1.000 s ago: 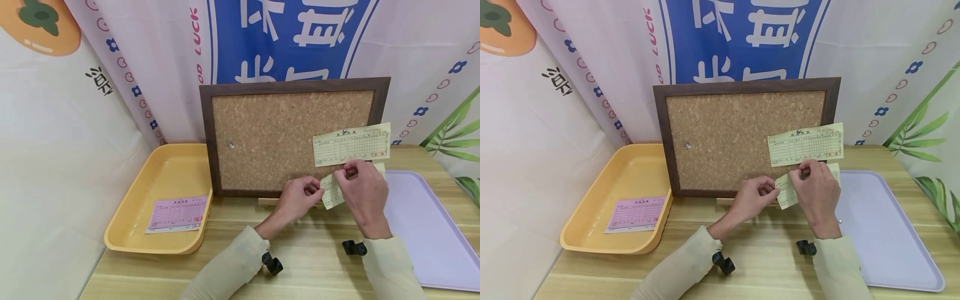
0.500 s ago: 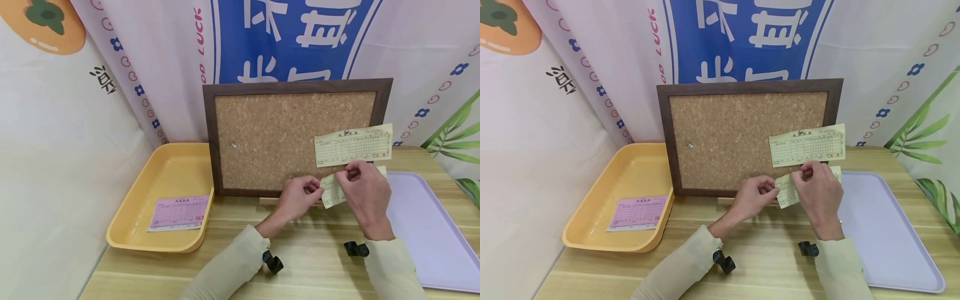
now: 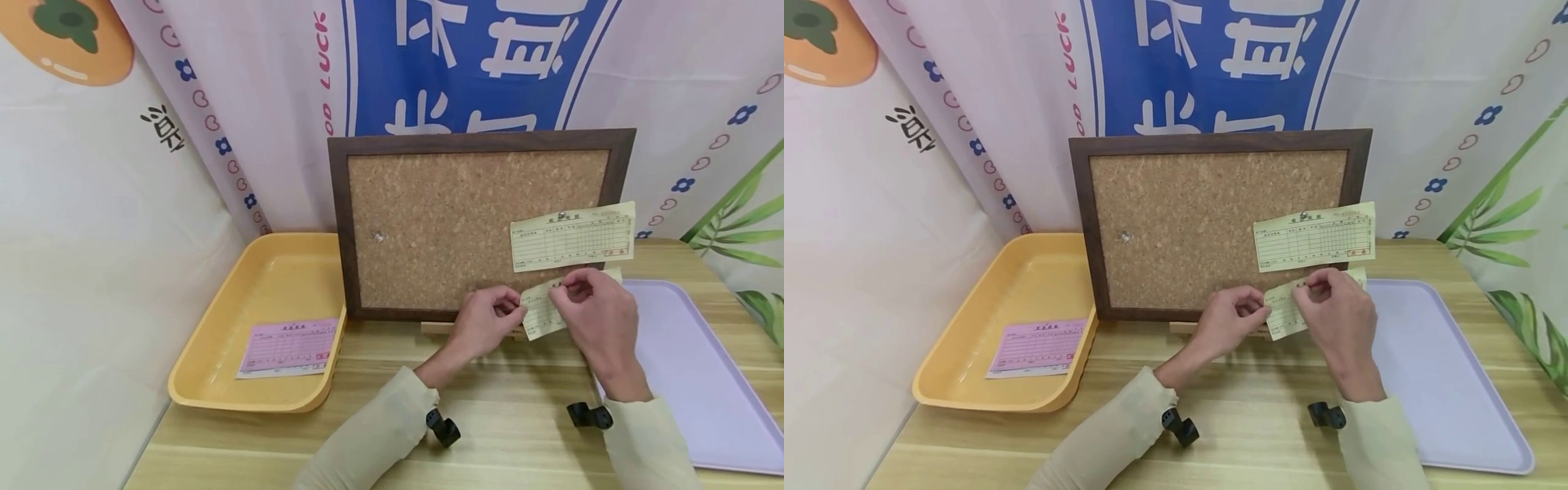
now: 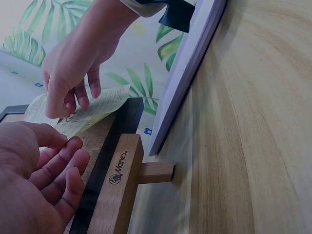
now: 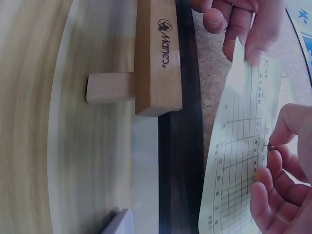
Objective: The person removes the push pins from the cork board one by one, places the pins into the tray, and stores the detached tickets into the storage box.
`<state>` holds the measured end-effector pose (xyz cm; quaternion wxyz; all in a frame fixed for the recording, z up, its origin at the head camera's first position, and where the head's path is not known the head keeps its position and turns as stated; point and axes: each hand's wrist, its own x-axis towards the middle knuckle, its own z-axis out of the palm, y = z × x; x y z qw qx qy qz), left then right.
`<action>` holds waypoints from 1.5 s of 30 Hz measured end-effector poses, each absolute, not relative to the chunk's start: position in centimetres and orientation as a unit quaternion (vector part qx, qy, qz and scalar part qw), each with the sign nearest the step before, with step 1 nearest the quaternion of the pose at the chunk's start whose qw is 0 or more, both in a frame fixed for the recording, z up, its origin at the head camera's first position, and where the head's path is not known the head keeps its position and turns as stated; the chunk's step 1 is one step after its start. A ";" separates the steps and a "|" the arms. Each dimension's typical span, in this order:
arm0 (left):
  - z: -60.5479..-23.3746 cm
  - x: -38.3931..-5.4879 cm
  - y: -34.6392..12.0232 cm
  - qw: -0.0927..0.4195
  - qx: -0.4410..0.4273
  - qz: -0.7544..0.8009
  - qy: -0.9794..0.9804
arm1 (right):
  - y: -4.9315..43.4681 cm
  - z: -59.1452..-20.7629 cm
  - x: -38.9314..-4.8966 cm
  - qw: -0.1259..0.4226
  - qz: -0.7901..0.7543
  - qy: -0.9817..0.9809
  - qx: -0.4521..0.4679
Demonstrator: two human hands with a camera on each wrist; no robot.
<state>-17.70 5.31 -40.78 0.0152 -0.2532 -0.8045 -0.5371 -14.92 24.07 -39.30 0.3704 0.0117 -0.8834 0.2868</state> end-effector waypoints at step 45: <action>-37.5 -14.1 -7.3 0.071 -0.253 -0.514 -0.816 | 33.4 -40.1 -7.4 0.228 0.260 -0.937 -0.054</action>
